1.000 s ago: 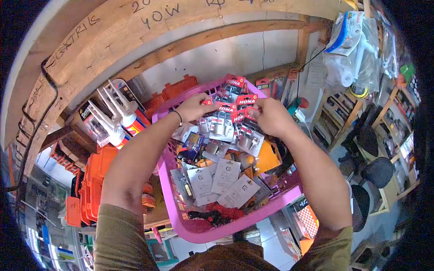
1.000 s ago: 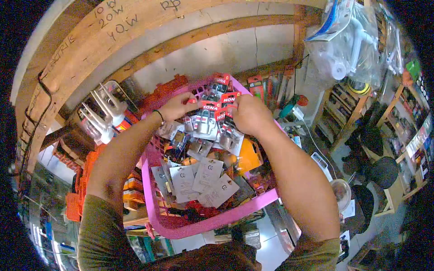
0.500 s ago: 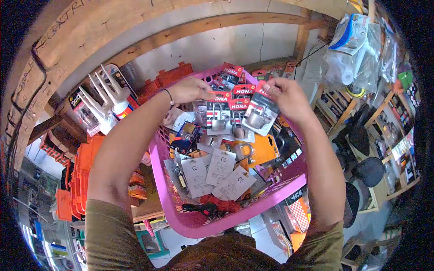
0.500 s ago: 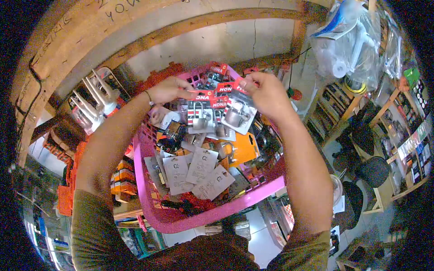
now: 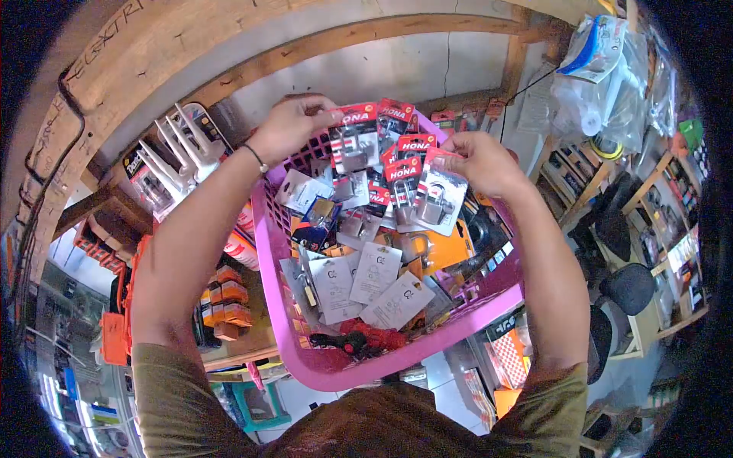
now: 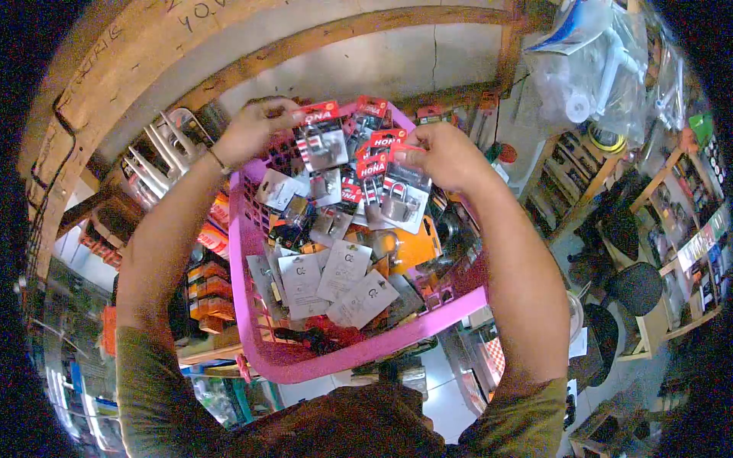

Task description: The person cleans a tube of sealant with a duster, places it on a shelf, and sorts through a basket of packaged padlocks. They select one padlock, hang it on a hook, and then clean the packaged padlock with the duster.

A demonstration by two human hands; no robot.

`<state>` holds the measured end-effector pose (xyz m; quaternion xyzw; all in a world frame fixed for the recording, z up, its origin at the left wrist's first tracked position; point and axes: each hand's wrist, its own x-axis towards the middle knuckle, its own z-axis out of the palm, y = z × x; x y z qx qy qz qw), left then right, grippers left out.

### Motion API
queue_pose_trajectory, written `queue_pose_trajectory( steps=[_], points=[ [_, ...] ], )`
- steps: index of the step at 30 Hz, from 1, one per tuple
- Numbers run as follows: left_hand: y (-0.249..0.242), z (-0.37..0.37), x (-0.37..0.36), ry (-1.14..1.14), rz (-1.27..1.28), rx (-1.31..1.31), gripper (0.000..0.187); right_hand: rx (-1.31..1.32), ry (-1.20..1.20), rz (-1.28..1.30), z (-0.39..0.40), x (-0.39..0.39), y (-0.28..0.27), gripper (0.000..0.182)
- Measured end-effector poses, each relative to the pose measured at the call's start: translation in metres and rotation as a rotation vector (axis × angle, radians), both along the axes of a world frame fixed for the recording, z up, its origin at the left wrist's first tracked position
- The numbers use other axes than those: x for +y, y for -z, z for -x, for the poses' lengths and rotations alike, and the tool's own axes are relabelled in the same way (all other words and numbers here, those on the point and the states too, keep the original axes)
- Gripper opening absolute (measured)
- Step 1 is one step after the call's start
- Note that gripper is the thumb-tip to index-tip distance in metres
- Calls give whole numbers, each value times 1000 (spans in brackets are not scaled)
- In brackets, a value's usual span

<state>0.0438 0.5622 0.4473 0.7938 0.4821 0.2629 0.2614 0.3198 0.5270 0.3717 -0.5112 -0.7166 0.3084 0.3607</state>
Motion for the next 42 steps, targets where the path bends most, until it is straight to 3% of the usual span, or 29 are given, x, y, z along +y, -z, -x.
queue_pose_trajectory(
  steps=[6, 10, 13, 19, 22, 28, 30, 31, 34, 36, 38, 42],
  points=[
    [-2, 24, -18, 152, 118, -82, 16, -85, -27, 21, 0, -3, -3, 15],
    [18, 31, -25, 230, 409, 38, 11, -160, -45, -26, 3, -9, -10, 13],
    [46, 43, -16, 325, 424, 114, 9, -94, -91, -22, -1, 0, 3, 12],
    [62, 46, 13, 62, 523, -94, 8, -123, -50, -51, 3, -11, -8, 13],
    [73, 41, 24, 26, 426, -96, 7, -142, -41, -66, 4, -14, -7, 15],
    [53, 25, 11, -40, 532, -169, 9, -160, -15, -91, 0, -11, -6, 17],
    [48, 25, 6, 178, 559, -204, 12, -205, -22, -113, 3, -12, -7, 17],
    [45, 28, 8, 300, 583, -87, 14, -231, -23, -141, 3, -12, -9, 17],
    [43, 8, -8, 431, 460, 65, 13, -194, -3, -293, 1, -9, -8, 15],
    [41, -11, -15, 405, 453, 93, 12, -166, 68, -342, -1, -4, -8, 18],
    [54, -24, -8, 307, 489, -94, 12, 221, 282, -448, -2, -9, -14, 17],
    [89, -44, 8, 118, 380, -126, 8, 235, 515, -590, -3, -6, -15, 19]
  ],
)
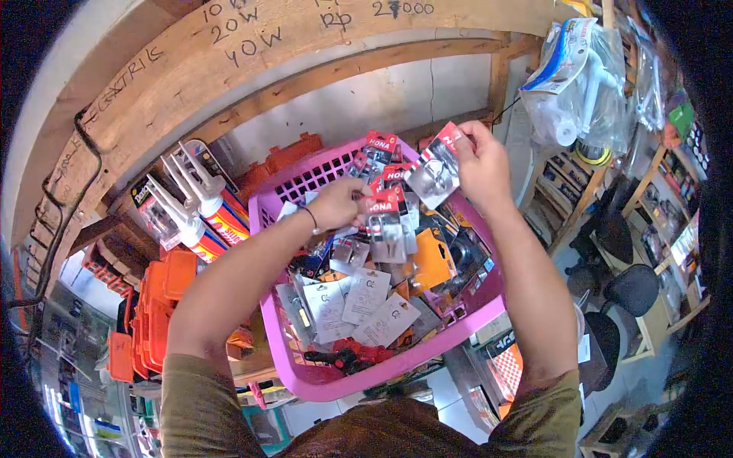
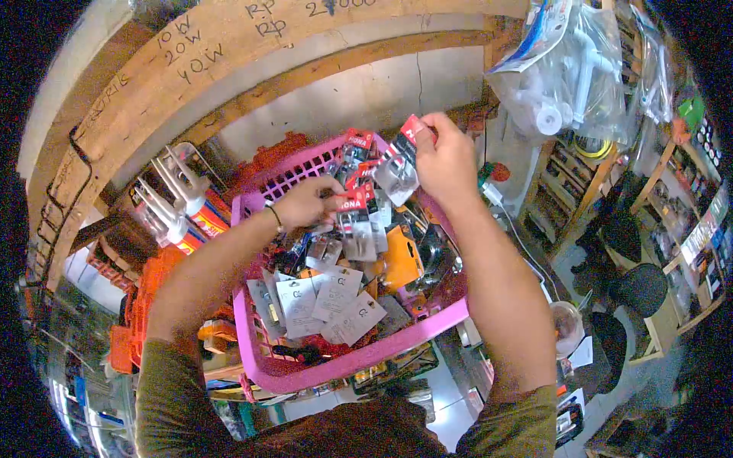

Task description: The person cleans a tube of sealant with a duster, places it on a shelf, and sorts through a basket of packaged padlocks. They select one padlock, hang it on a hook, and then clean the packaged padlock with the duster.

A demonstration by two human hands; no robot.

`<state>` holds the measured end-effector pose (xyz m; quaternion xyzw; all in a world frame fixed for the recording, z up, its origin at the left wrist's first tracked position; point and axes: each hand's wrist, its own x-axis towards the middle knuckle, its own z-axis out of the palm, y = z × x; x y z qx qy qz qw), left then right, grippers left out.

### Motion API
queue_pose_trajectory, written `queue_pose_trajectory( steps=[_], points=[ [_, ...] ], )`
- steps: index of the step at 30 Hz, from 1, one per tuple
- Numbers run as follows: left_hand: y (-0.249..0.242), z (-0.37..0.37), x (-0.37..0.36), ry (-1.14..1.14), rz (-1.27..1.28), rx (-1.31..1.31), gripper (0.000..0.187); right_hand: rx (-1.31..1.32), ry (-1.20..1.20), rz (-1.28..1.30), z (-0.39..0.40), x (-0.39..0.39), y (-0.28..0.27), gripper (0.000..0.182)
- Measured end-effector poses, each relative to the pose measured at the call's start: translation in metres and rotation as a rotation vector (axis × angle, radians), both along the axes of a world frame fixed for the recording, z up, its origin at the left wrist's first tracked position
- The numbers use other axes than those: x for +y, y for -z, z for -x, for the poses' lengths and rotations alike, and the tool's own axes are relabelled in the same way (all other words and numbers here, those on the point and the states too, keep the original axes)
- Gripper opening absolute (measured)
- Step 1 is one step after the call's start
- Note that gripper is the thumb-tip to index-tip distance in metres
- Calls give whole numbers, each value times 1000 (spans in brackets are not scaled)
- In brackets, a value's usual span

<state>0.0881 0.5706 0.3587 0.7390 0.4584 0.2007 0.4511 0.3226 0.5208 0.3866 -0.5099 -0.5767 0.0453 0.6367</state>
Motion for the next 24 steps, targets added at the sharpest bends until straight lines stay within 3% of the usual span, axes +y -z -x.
queue_pose_trajectory(
  steps=[2, 4, 5, 6, 8, 9, 12, 14, 18, 23, 24],
  points=[
    [11, -5, 2, 7, -58, 30, 10, -71, 41, 36, -3, 0, 1, 19],
    [27, -7, 12, 117, -467, 198, 12, -127, 55, 58, -2, -4, -1, 19],
    [25, -8, 9, 112, -550, 195, 12, -82, 49, 86, -3, -3, -1, 19],
    [24, -9, 8, 113, -551, 195, 12, -82, 51, 85, -3, -3, -1, 19],
    [19, -10, 5, 1, -170, 93, 12, -43, 66, 104, -3, -3, -2, 19],
    [16, -9, 3, 0, -171, 92, 12, -43, 66, 102, -2, -3, -2, 19],
    [3, -6, -6, 58, -350, 97, 9, -46, 78, 133, -6, -2, -1, 20],
    [-2, 1, -23, 153, -616, 76, 7, -45, 110, 86, -4, -3, 0, 20],
    [-4, 8, -42, 189, -780, 27, 11, 28, 101, 119, -5, -3, -1, 20],
    [0, 12, -44, 187, -738, -5, 12, -21, 92, 159, -5, -1, -1, 21],
    [6, 13, -33, 221, -586, -103, 12, -21, 91, 159, -4, -2, -1, 21]
  ],
)
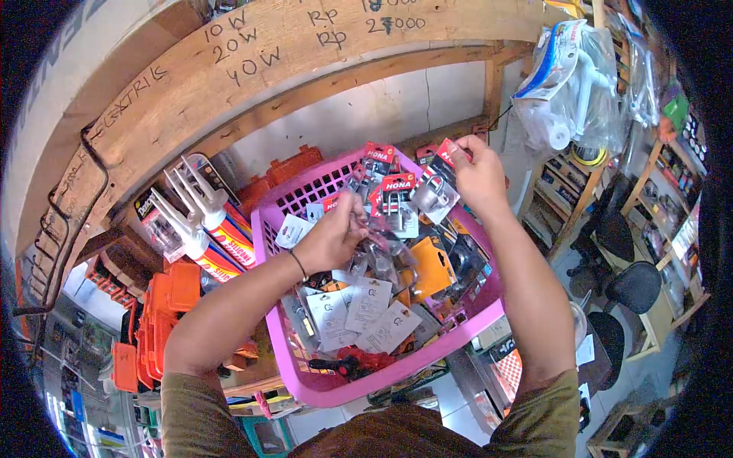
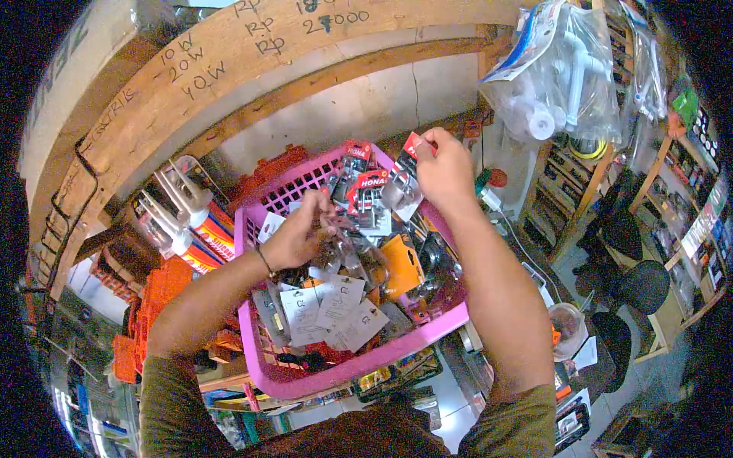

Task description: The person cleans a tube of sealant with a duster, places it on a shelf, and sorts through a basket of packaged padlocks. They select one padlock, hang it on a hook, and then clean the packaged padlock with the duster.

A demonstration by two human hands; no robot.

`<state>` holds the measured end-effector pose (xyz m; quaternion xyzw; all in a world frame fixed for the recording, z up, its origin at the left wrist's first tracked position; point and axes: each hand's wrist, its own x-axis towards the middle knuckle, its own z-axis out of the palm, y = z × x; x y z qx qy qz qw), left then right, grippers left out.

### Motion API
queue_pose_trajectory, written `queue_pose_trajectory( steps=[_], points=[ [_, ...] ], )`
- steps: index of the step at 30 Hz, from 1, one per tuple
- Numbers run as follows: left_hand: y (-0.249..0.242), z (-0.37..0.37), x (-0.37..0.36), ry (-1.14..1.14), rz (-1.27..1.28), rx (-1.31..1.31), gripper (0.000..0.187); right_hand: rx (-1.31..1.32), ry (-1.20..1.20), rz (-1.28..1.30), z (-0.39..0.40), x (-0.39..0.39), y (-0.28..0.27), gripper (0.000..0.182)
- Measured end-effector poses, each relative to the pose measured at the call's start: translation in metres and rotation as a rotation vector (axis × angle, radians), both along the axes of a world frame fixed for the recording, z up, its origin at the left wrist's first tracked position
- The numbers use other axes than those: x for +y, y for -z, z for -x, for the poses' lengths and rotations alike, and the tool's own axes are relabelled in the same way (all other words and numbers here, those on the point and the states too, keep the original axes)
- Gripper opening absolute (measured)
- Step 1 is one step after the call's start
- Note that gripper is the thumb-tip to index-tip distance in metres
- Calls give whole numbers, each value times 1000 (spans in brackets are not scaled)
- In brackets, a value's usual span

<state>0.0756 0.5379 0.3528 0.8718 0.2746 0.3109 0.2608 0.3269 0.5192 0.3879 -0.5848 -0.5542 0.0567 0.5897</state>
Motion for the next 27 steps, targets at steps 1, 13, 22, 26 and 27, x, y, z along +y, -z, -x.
queue_pose_trajectory(
  steps=[1, 13, 22, 26, 27],
  points=[
    [6, 3, 11, 60, 159, -64, 11, -14, -10, 7, 0, 0, -1, 20],
    [-9, -36, 69, 14, -157, 392, 19, -44, -54, 57, -3, 0, 5, 19],
    [-19, -13, 34, 66, -51, 176, 20, -37, -85, 131, -3, 1, 1, 18],
    [-19, -2, 18, 49, -108, 166, 15, 35, -284, 33, -2, 1, 3, 17],
    [-17, -1, 16, 49, -84, 126, 14, 123, -372, -38, 1, -2, 0, 14]
  ],
)
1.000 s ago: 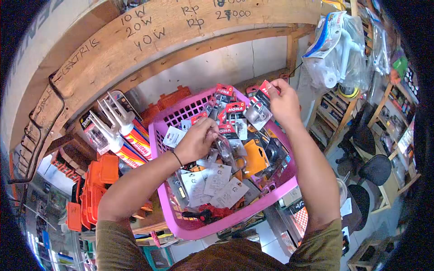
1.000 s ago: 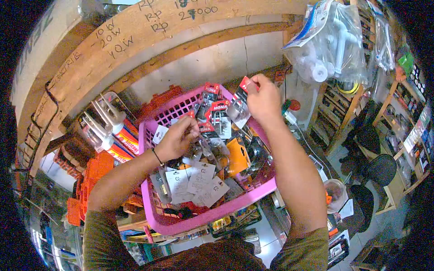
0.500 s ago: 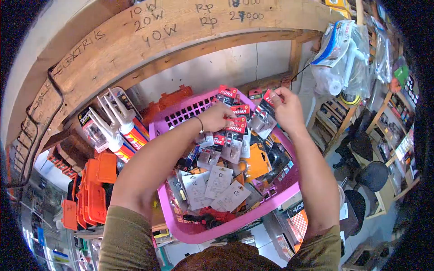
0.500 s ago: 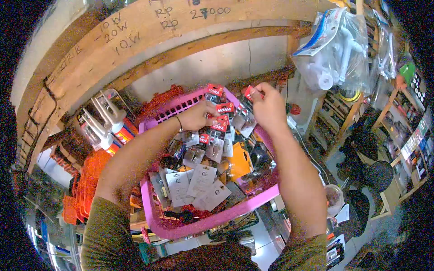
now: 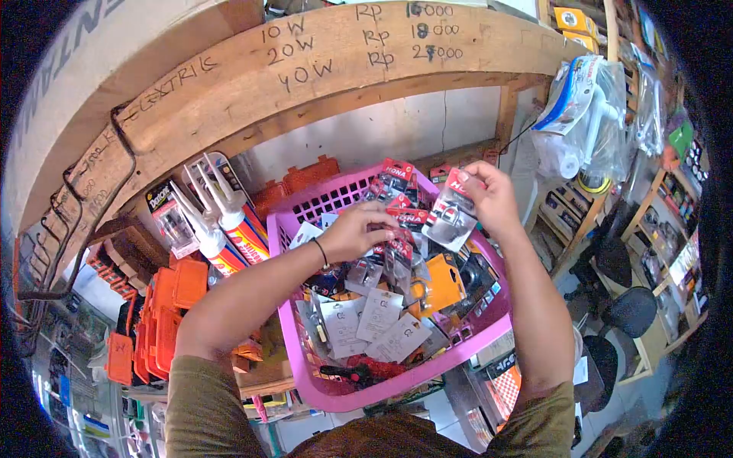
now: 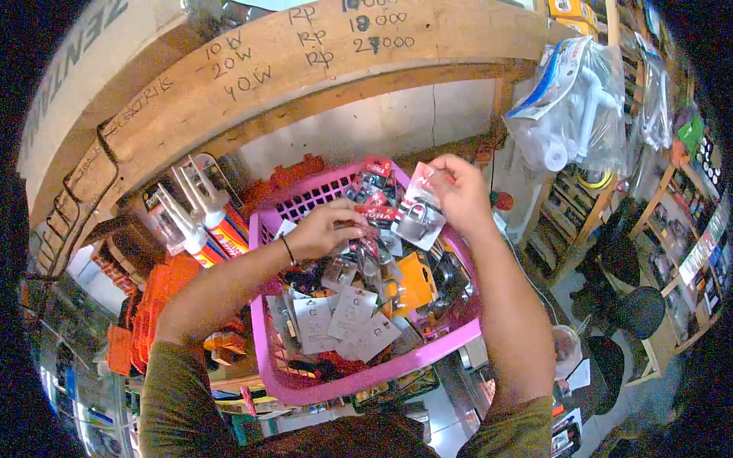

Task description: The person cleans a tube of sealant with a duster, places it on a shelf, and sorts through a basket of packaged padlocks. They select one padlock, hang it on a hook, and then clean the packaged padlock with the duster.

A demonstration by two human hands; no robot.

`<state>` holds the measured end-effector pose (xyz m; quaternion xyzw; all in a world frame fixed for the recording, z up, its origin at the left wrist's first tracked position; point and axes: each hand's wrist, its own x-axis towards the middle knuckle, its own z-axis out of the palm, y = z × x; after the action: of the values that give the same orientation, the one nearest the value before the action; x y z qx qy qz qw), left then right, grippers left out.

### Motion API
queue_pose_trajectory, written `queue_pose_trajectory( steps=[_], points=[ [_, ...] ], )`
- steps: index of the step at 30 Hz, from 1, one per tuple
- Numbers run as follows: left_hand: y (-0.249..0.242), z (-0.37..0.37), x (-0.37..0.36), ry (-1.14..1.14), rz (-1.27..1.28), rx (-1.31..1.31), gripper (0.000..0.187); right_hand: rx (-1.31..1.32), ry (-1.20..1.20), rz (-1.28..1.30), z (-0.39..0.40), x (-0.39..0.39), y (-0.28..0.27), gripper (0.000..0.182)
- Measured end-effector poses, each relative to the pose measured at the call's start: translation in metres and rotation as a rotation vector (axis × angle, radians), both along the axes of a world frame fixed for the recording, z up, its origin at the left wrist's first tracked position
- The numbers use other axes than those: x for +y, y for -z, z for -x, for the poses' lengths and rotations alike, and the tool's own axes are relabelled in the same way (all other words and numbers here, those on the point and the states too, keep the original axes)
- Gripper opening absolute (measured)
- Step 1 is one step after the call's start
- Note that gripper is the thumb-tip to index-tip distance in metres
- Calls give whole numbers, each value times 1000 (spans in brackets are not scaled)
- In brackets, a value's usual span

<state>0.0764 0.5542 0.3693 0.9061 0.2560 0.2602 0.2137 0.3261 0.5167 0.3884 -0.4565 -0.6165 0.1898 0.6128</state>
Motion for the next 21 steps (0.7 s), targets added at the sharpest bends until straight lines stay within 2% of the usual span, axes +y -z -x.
queue_pose_trajectory(
  steps=[1, 2, 3, 5, 9, 15, 19, 21],
  points=[
    [2, 2, -2, 0, -5, 1, 14, 97, -85, -57, 2, -1, -2, 12],
    [2, 3, -7, 10, -72, -17, 13, 73, -39, -149, -1, 3, -1, 9],
    [0, 3, -10, 20, -139, -33, 13, 74, -38, -151, -4, 5, 0, 9],
    [-6, 4, -16, 69, -129, -51, 13, 356, -75, -155, -6, 8, 2, 9],
    [-9, 4, -21, 144, -145, -31, 12, 462, -57, -145, -11, 7, 2, 10],
    [-5, -4, -18, 81, 8, -86, 12, 478, 2, -107, -16, 11, 5, 13],
    [-15, -6, -24, 62, -136, -86, 6, 466, 106, -94, -16, 12, 6, 15],
    [-25, -5, -30, 7, -106, -55, 10, 475, 90, -78, -15, 9, 5, 15]
  ],
)
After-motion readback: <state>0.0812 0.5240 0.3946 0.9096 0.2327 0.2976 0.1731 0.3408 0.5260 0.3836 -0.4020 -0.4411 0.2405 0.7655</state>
